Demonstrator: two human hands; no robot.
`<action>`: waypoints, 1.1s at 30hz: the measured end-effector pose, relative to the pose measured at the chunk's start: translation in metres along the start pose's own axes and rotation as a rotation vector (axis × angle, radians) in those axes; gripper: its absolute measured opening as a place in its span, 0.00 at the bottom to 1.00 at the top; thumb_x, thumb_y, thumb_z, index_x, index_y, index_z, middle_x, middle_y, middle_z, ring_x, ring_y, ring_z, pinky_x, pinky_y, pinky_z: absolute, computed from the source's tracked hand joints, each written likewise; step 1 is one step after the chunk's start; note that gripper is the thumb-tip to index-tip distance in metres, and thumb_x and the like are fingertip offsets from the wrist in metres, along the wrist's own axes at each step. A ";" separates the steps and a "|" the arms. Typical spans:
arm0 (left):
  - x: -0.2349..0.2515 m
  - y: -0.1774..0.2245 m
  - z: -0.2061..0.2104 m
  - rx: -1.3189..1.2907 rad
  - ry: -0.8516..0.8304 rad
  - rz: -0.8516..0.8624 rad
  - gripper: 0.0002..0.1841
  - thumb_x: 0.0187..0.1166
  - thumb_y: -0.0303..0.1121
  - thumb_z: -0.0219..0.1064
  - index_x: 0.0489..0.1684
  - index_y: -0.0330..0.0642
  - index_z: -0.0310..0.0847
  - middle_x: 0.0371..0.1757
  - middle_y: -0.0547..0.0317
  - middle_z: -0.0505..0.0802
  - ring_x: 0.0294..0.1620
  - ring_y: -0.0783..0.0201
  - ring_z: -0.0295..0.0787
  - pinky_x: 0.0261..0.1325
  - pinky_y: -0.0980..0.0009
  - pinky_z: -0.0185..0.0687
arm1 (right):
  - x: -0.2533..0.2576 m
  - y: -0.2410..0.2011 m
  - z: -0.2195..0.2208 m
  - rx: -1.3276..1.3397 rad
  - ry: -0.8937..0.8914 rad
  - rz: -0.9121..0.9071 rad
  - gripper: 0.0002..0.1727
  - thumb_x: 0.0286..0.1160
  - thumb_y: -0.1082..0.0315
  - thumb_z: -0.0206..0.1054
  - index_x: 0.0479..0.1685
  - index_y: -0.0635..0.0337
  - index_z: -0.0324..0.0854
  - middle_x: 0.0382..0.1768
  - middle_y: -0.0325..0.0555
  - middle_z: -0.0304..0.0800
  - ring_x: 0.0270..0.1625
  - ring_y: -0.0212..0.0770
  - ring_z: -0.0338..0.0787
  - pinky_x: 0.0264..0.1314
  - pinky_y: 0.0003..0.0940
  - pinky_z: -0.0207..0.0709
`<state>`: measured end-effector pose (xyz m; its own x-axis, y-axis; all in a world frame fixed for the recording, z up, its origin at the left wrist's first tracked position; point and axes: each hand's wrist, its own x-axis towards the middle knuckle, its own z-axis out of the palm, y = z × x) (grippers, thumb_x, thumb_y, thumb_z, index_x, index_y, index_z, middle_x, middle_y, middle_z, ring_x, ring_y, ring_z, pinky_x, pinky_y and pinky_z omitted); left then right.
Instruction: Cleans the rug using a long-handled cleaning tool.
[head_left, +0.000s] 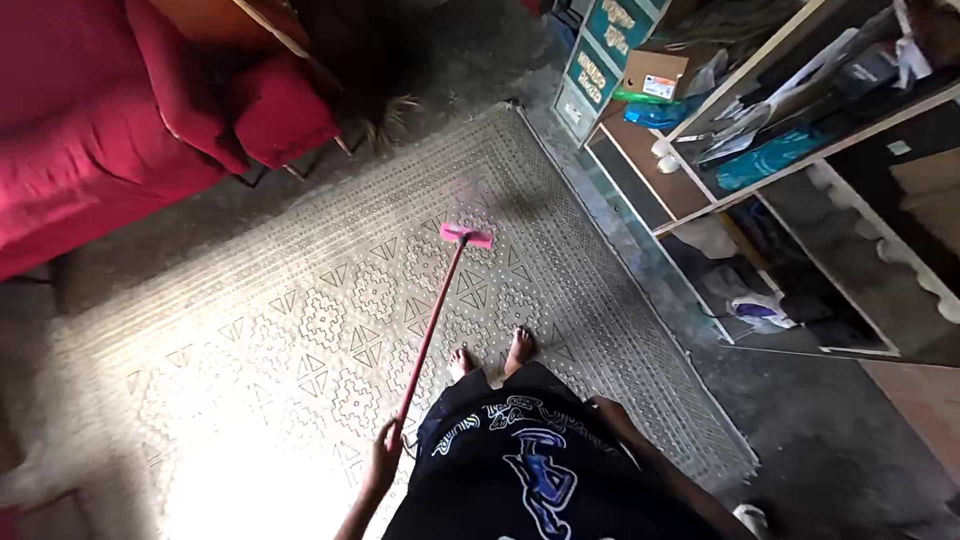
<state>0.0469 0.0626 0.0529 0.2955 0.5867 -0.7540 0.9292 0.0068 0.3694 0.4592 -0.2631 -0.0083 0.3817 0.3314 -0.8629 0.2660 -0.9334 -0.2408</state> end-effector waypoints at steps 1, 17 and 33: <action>-0.024 -0.025 0.014 -0.004 0.000 -0.036 0.28 0.84 0.39 0.66 0.85 0.50 0.72 0.52 0.34 0.94 0.51 0.36 0.94 0.60 0.34 0.85 | 0.004 -0.003 -0.006 -0.011 -0.005 0.001 0.19 0.89 0.61 0.60 0.62 0.66 0.87 0.58 0.68 0.91 0.65 0.66 0.88 0.72 0.66 0.74; 0.014 -0.058 0.053 -0.144 -0.055 -0.159 0.23 0.91 0.41 0.59 0.82 0.48 0.73 0.57 0.31 0.92 0.58 0.32 0.91 0.65 0.33 0.81 | 0.031 -0.132 -0.079 -0.007 0.119 -0.189 0.19 0.91 0.61 0.56 0.68 0.62 0.83 0.51 0.59 0.93 0.51 0.53 0.94 0.62 0.54 0.84; 0.191 0.251 -0.023 -0.255 -0.206 0.147 0.25 0.85 0.44 0.66 0.69 0.31 0.78 0.44 0.43 0.90 0.33 0.55 0.86 0.43 0.54 0.86 | -0.030 -0.020 -0.002 0.040 0.121 0.054 0.19 0.89 0.60 0.59 0.64 0.64 0.86 0.55 0.65 0.93 0.63 0.62 0.91 0.71 0.62 0.76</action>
<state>0.3315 0.1954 0.0141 0.4850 0.4206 -0.7667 0.7958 0.1511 0.5863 0.4443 -0.2543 0.0234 0.4990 0.2928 -0.8156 0.2079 -0.9541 -0.2154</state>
